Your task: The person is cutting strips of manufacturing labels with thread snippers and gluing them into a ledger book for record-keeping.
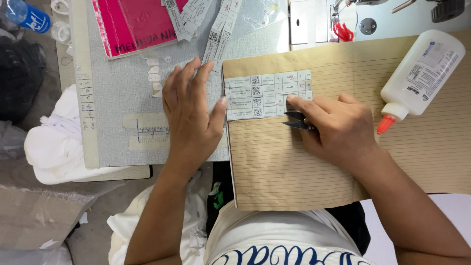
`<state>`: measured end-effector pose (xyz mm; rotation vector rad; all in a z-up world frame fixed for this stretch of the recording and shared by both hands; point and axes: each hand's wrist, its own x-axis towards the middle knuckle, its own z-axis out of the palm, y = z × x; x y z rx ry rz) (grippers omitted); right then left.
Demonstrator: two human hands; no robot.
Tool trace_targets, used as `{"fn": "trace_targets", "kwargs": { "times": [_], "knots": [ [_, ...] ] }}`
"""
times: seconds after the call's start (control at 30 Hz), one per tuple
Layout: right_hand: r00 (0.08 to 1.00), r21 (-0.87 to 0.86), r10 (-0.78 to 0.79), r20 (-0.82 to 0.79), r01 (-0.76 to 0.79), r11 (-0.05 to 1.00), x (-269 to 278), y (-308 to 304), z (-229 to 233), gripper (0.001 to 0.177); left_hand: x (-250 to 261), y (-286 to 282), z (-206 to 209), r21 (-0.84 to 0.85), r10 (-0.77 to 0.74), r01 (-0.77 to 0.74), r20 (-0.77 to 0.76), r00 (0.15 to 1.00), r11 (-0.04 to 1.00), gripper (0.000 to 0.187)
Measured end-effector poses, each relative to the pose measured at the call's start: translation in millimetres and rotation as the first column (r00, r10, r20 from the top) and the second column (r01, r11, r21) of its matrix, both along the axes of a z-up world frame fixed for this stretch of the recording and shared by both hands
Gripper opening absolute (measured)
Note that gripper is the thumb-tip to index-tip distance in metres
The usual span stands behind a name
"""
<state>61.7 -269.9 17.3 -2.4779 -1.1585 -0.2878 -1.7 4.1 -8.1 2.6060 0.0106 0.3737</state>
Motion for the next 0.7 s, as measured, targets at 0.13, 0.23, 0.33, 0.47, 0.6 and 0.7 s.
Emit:
{"fn": "trace_targets", "kwargs": {
  "times": [0.13, 0.23, 0.33, 0.47, 0.6, 0.7],
  "knots": [
    [1.0, 0.016, -0.003, -0.009, 0.004, 1.0, -0.1, 0.2, 2.3, 0.047, -0.7, 1.8, -3.5, -0.033, 0.007, -0.007, 0.0, 1.0, 0.999, 0.057],
    [1.0, 0.014, -0.004, -0.003, 0.004, 1.0, -0.4, 1.7, 4.3, 0.046, 0.7, 0.0, 5.1, -0.067, -0.01, 0.01, 0.013, 1.0, 0.998, 0.064],
    [1.0, 0.02, -0.011, -0.013, 0.011, 1.0, 0.4, -1.8, 0.3, 0.045, 1.5, -1.1, 8.9, -0.027, -0.027, 0.026, -0.016, 1.0, 0.999, 0.077],
    [0.993, 0.227, 0.03, -0.118, -0.002, 0.974, 0.4, -9.3, 0.2, 0.047, 1.3, -0.4, 5.8, -0.023, -0.036, 0.035, -0.027, 0.999, 0.999, 0.08],
    [0.995, 0.12, 0.047, -0.083, -0.037, 0.992, 1.6, -10.2, -0.4, 0.044, 1.4, 0.2, 6.2, -0.014, -0.039, 0.039, -0.024, 0.999, 0.999, 0.08],
    [0.997, 0.029, 0.079, 0.015, -0.08, 0.996, -0.8, -5.5, 0.6, 0.047, 1.4, 0.1, 6.4, -0.009, -0.04, 0.039, -0.036, 0.999, 0.999, 0.081]
  ]
}}
